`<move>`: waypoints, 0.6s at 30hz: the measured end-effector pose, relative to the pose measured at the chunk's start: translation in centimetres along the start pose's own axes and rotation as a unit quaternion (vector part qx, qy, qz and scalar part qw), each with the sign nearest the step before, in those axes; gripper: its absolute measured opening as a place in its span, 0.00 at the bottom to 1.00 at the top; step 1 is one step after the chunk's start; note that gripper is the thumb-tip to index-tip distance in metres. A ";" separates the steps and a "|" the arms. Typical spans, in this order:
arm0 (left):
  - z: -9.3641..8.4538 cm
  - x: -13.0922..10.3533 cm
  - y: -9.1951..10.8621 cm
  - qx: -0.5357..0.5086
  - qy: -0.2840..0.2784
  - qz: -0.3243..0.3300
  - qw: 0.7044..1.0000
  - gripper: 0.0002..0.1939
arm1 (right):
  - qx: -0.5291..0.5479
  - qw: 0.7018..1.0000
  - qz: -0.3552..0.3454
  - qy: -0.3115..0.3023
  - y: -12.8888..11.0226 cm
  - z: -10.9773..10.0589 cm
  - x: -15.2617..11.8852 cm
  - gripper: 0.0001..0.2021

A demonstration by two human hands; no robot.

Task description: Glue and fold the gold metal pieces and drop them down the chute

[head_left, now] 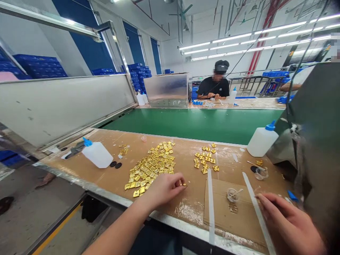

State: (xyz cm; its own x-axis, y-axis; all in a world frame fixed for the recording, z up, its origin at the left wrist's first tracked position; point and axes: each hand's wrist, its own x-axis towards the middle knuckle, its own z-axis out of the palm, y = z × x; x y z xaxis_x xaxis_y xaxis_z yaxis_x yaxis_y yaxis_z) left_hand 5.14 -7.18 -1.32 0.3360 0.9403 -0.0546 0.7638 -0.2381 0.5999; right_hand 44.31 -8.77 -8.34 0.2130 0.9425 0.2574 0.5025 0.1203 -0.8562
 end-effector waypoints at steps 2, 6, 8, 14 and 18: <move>1.4 2.1 1.8 -0.137 -0.002 0.018 0.990 0.10 | 0.028 0.999 0.036 -0.003 -2.2 0.6 1.3 0.17; 4.3 7.3 5.6 -0.442 0.011 0.029 0.897 0.21 | 0.011 0.998 -0.062 0.022 -3.6 2.0 3.5 0.19; 5.3 9.7 7.0 -0.478 0.024 0.036 0.877 0.24 | -0.037 0.995 -0.090 0.005 -3.0 2.3 3.7 0.19; 8.3 13.5 8.0 -0.497 0.040 0.040 0.866 0.24 | -0.169 0.975 -0.127 -0.066 -2.2 2.4 2.5 0.19; 10.1 13.6 7.3 -0.473 0.036 0.041 0.879 0.21 | -0.219 0.959 -0.117 -0.136 -2.8 2.8 2.6 0.19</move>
State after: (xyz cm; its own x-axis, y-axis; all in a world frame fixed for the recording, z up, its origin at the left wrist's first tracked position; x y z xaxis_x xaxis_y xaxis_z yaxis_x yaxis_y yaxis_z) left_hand 20.84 1.38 -5.77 0.3065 0.9506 0.0496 -0.0737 -0.0282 0.9969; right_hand 41.09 -5.76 -6.50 -0.1452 0.9594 0.2419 0.8266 0.2520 -0.5032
